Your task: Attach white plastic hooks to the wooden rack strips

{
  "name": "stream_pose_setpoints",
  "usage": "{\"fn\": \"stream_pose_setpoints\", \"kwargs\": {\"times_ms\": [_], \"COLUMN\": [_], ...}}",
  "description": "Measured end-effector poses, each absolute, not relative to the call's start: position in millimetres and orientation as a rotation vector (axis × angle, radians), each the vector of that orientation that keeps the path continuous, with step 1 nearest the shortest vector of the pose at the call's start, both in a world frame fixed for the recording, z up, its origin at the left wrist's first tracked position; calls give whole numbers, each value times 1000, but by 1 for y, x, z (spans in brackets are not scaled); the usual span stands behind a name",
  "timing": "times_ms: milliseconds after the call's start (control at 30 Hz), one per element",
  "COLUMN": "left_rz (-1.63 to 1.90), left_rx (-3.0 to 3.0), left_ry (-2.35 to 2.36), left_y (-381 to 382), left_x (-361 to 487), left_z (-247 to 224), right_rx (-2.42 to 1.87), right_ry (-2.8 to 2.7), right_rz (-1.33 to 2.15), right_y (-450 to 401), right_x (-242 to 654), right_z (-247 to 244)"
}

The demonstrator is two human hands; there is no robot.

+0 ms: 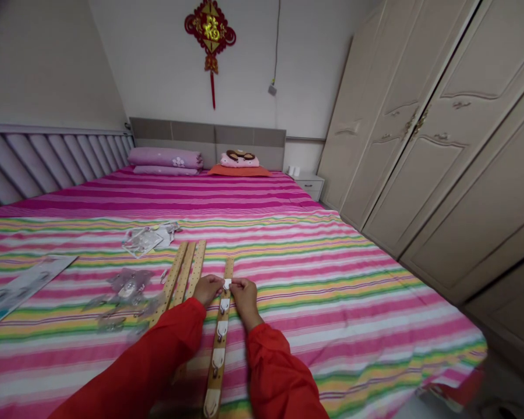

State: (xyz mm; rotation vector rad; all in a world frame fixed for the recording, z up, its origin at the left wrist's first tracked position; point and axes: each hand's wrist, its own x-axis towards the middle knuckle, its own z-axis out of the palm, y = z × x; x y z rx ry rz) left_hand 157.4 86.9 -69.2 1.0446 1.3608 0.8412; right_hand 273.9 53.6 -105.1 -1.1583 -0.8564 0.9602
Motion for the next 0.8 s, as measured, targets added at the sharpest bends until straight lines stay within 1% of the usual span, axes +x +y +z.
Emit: {"fn": "stream_pose_setpoints", "kwargs": {"times_ms": [433, 800], "left_rz": [929, 883], "left_rx": [1107, 1202], "left_ry": [1447, 1542], "left_y": [89, 94], "left_x": [161, 163], "left_z": [-78, -88], "right_rx": [-1206, -1246], "right_ry": [-878, -902], "right_rz": [909, 896], "right_y": [53, 55], "right_x": [272, 272], "right_z": [-110, -117]}}
